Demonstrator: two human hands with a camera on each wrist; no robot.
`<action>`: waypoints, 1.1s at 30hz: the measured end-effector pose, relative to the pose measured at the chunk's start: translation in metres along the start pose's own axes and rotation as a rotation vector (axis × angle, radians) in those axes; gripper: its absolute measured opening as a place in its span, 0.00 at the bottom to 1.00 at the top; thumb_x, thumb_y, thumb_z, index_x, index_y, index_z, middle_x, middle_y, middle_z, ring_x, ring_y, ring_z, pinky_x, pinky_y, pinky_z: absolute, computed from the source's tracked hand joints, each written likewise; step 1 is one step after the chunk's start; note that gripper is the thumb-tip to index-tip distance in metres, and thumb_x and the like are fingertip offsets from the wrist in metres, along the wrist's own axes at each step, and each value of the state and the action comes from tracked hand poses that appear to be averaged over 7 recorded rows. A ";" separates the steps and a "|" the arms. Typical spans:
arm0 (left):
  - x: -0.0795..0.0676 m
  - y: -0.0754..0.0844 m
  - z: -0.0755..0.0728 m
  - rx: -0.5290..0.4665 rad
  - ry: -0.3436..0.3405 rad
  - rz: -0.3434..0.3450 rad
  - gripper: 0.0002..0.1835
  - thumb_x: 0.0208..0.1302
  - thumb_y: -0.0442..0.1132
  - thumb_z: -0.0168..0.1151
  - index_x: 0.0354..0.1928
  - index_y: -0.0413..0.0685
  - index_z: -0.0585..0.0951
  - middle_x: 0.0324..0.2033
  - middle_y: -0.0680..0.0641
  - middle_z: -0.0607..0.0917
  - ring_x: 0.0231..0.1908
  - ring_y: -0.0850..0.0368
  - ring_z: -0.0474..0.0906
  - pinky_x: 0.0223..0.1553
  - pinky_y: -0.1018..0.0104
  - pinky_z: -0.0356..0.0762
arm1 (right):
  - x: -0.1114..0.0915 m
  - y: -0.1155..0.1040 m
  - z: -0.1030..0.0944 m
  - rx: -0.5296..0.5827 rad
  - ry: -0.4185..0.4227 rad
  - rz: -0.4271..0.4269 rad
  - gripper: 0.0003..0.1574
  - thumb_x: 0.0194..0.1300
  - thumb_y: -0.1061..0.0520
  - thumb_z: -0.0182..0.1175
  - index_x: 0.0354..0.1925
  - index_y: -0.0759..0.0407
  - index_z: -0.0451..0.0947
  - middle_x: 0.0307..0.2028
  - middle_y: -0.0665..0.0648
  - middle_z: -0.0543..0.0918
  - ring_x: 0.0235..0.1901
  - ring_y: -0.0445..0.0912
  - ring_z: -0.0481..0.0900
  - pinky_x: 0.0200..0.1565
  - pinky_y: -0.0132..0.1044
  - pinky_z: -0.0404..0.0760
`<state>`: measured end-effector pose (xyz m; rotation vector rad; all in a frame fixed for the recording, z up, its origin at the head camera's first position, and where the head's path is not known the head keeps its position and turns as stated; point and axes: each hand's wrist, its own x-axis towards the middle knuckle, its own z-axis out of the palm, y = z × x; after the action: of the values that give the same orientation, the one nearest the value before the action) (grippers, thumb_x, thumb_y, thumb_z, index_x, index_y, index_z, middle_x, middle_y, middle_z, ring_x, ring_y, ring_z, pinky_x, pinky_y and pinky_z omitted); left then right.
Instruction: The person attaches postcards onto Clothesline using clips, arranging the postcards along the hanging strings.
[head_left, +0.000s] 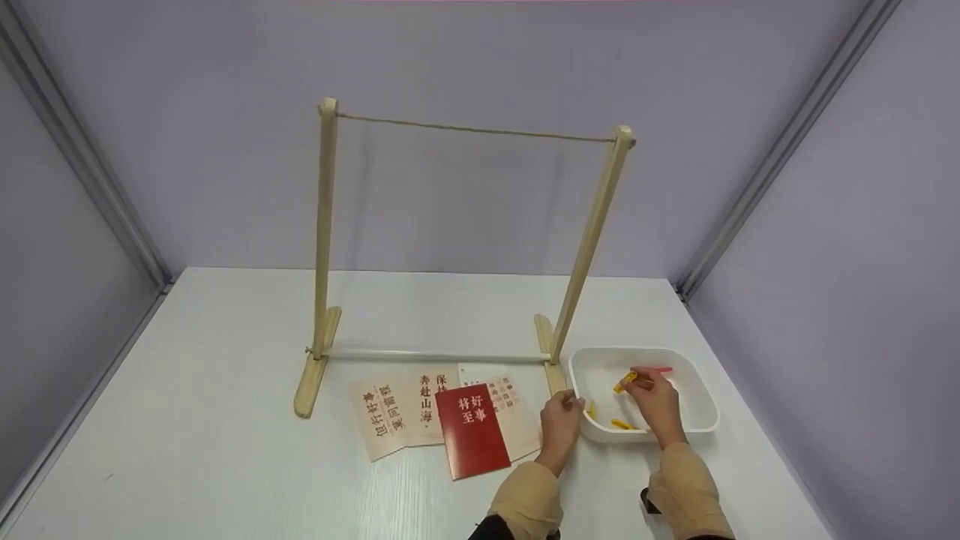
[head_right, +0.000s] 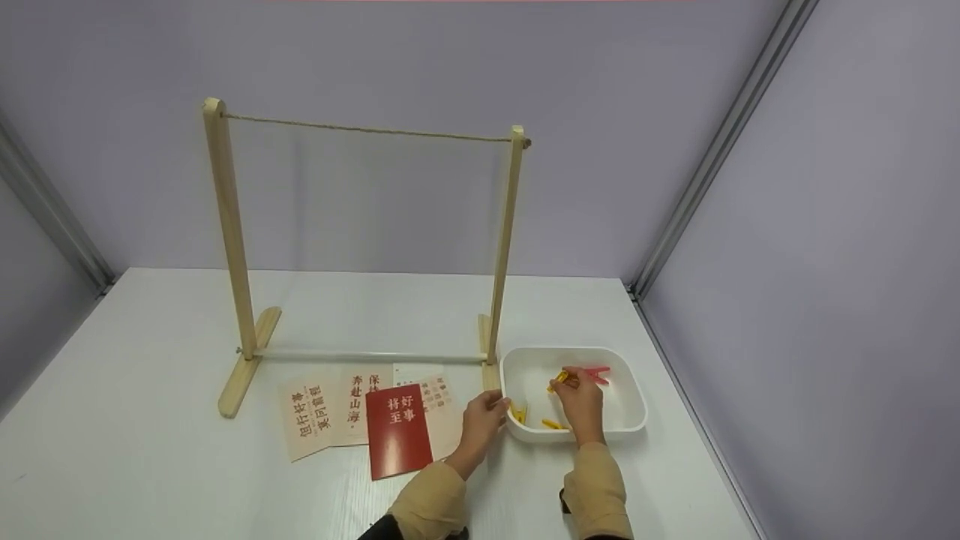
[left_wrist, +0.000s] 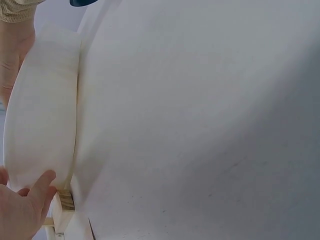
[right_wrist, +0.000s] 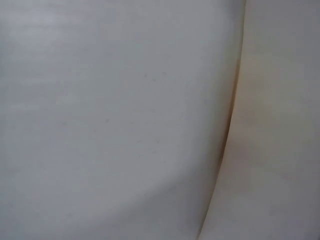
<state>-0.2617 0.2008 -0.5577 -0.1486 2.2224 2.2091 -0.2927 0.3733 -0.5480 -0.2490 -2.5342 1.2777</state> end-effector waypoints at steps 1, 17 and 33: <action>0.000 0.000 0.000 0.000 0.002 0.000 0.12 0.62 0.32 0.57 0.45 0.33 0.78 0.41 0.42 0.81 0.43 0.52 0.78 0.42 0.61 0.76 | 0.000 0.000 0.001 0.001 0.002 -0.002 0.20 0.56 0.64 0.63 0.47 0.72 0.74 0.42 0.68 0.79 0.45 0.57 0.77 0.44 0.40 0.77; 0.001 0.002 -0.012 -0.011 -0.074 -0.016 0.14 0.61 0.35 0.59 0.46 0.32 0.77 0.40 0.43 0.82 0.43 0.52 0.78 0.42 0.63 0.76 | -0.001 -0.003 0.004 -0.015 0.001 0.001 0.18 0.56 0.61 0.65 0.44 0.70 0.75 0.38 0.64 0.81 0.41 0.55 0.79 0.43 0.40 0.77; 0.030 0.022 -0.125 0.594 -0.353 0.147 0.32 0.55 0.48 0.66 0.56 0.33 0.71 0.51 0.37 0.75 0.53 0.42 0.70 0.51 0.54 0.69 | -0.003 -0.003 0.001 -0.037 -0.009 0.009 0.20 0.58 0.60 0.63 0.46 0.71 0.74 0.41 0.66 0.80 0.43 0.56 0.78 0.46 0.43 0.76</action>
<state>-0.2849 0.0745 -0.5366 0.3843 2.5983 1.3785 -0.2900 0.3700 -0.5471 -0.2632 -2.5690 1.2384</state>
